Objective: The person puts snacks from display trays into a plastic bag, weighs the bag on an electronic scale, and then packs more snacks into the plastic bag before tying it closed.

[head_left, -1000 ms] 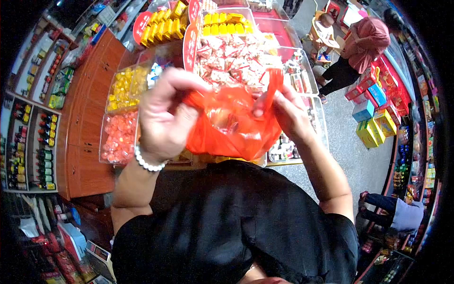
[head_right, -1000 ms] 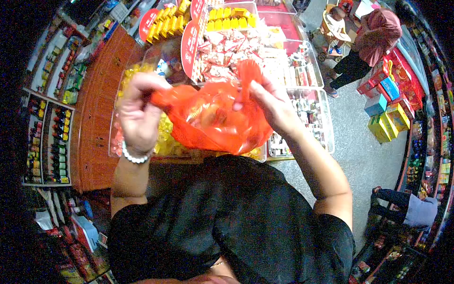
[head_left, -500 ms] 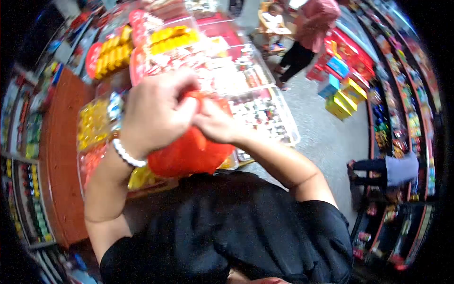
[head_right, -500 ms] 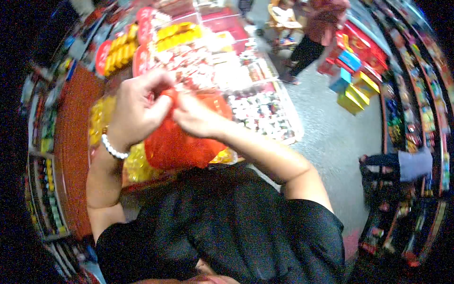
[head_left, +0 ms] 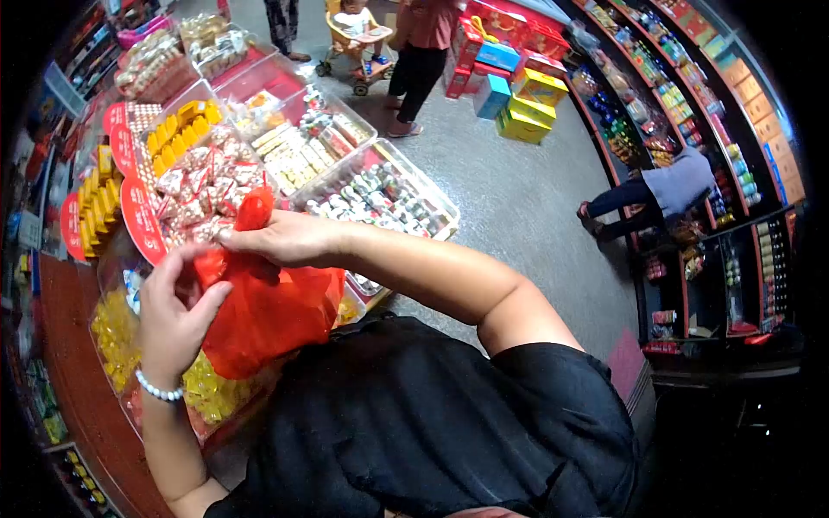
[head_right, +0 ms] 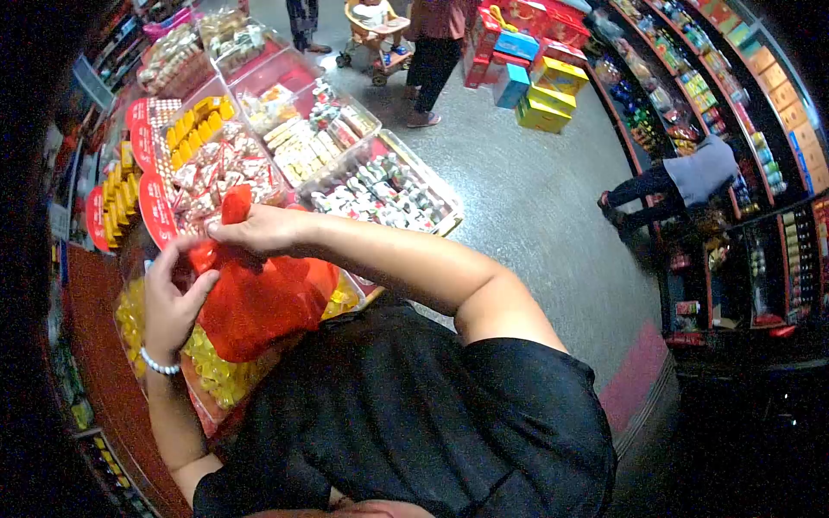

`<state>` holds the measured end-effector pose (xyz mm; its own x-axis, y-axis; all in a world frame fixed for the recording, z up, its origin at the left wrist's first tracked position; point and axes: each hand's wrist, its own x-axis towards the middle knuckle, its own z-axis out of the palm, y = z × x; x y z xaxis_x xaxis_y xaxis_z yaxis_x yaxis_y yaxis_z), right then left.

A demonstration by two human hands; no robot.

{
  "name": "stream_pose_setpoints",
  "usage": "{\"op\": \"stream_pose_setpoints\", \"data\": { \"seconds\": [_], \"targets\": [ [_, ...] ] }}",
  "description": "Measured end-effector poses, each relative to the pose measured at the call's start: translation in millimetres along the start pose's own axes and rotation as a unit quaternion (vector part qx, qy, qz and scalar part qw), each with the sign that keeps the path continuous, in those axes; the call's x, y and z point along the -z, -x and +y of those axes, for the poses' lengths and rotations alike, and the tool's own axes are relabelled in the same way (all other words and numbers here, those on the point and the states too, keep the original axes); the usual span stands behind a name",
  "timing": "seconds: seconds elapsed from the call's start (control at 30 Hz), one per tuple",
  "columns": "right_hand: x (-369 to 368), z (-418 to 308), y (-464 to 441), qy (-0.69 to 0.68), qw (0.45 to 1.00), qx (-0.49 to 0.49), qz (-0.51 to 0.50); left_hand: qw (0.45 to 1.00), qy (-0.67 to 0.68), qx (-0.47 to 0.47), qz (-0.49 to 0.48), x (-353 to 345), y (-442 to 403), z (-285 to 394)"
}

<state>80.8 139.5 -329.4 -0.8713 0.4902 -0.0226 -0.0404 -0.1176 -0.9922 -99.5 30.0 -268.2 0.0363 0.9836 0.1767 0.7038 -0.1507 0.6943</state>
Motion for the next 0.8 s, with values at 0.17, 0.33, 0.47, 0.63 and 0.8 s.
{"op": "stream_pose_setpoints", "data": {
  "seconds": [0.17,0.33,0.47,0.63,0.8],
  "targets": [
    [-1,-8,1,-0.075,0.986,-0.089,-0.118,0.951,-0.130,-0.267,0.088,-6,15,23],
    [-2,-2,3,0.036,0.985,0.080,-0.151,0.991,0.079,-0.097,0.041,-36,13,2],
    [-8,8,5,0.234,0.942,0.240,-0.037,0.990,0.105,0.005,-0.091,-32,14,-24],
    [-21,30,-3,0.516,0.726,0.418,0.181,0.807,0.529,0.153,-0.213,-15,5,-57],
    [-27,29,-16,0.433,0.705,0.515,0.226,0.822,0.539,0.163,-0.081,-36,4,-68]
  ]
}}
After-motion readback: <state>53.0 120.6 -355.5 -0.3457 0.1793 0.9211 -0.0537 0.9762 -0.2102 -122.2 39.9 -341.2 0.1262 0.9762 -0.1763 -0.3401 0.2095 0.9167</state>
